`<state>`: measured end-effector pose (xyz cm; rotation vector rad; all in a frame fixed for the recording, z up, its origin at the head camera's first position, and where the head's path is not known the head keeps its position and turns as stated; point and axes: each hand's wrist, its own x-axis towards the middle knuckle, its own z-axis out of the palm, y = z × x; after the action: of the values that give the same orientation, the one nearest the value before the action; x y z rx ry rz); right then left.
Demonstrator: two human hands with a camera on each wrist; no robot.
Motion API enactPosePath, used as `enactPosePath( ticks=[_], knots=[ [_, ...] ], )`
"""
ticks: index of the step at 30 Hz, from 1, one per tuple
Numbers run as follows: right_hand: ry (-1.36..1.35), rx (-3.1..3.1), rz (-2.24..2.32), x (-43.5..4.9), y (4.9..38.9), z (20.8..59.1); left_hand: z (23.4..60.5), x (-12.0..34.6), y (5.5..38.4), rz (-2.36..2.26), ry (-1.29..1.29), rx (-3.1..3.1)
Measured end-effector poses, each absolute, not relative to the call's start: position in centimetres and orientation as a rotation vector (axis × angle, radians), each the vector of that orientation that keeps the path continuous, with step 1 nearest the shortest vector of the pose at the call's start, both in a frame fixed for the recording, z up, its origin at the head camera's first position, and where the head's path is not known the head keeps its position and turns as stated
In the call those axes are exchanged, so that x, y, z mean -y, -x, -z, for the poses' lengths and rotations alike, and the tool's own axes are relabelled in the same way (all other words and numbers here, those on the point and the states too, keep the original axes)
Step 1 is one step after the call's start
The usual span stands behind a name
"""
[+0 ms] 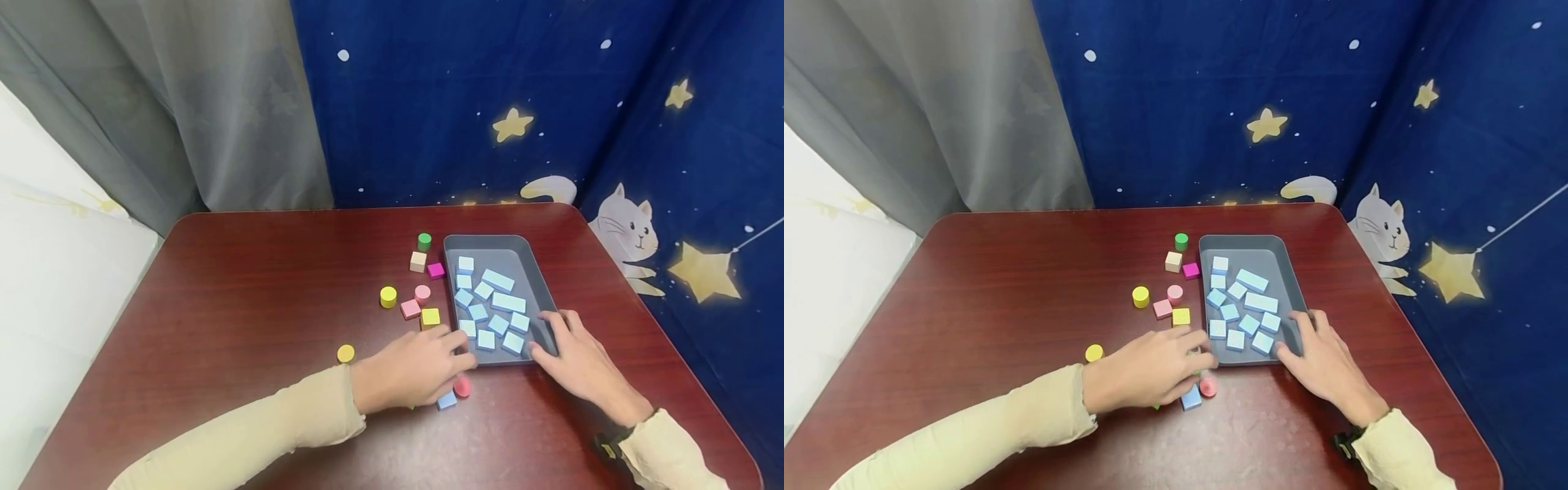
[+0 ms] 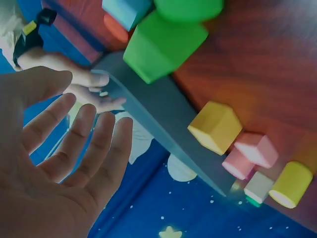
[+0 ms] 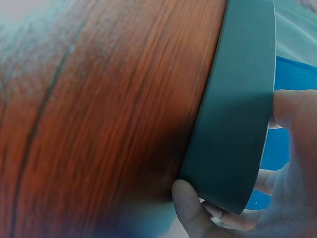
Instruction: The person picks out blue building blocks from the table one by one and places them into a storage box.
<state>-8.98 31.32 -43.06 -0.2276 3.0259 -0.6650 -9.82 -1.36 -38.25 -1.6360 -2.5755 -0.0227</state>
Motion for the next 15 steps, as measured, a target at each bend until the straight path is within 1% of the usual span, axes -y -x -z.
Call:
enactPosePath(
  ticks=[9,15],
  knots=[
    [0.223,-3.021,0.651,-31.4,8.9,42.9,40.3,3.1,7.3,-0.001,1.701,2.612],
    [0.228,-3.024,0.651,-31.3,8.9,42.9,42.0,3.2,6.4,-0.074,1.688,2.454]
  ],
)
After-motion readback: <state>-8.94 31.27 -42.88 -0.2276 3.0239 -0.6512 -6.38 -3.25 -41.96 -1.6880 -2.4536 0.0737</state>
